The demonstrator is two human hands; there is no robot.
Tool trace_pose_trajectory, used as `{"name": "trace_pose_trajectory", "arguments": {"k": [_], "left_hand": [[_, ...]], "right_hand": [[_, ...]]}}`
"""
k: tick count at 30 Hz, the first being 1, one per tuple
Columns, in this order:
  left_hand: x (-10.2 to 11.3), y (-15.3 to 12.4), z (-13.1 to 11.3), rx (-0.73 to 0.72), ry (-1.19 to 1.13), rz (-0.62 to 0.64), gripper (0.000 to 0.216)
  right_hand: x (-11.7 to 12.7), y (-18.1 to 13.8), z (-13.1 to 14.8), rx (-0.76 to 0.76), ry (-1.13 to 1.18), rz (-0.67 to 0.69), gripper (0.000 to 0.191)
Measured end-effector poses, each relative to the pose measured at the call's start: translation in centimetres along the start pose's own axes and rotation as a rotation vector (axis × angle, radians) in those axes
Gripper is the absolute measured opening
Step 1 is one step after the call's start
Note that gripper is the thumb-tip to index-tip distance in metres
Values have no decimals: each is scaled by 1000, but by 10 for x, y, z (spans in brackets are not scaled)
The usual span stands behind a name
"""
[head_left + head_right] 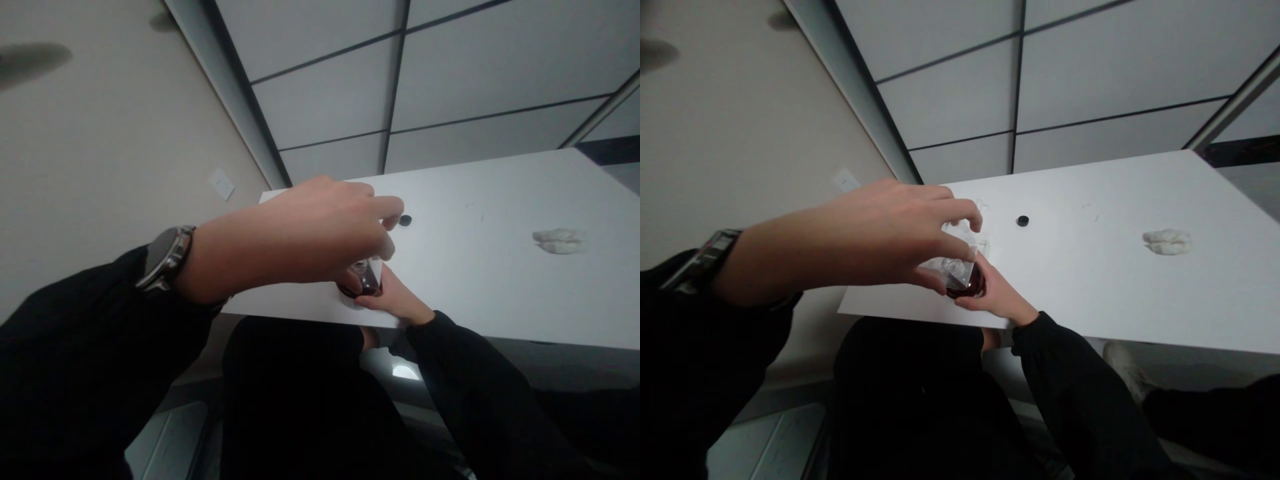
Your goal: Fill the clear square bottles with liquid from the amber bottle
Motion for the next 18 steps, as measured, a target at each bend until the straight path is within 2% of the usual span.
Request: {"name": "trace_pose_trajectory", "arguments": {"k": [3,6,9,12,14,18], "left_hand": [[-1,-1,-9,-52,-2,121,22],[-1,-10,-5,-54,21,89,28],[-9,-26,6,-32,-2,-8,39],[-23,-48,22,8,-123,-147,42],[-36,-64,32,41,-265,-251,46],[-72,-93,56,95,-628,-430,69]], "right_hand": [[4,-2,-5,8,-37,-32,92],[4,-3,-7,17,-33,-27,91],[4,-4,-9,31,-47,-28,90],[6,-5,-9,66,-76,-50,82],[7,-7,-8,103,-87,-57,80],[12,-10,-3,159,-194,-102,75]]}}
Point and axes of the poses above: each hand's wrist, its own y-axis towards the middle knuckle, its own x-axis out of the back of the hand, z = x × y, the point moved 7 cm from there along y, towards the middle knuckle, and after that the axes turned 4 degrees about -y, right-handed, at the moved point
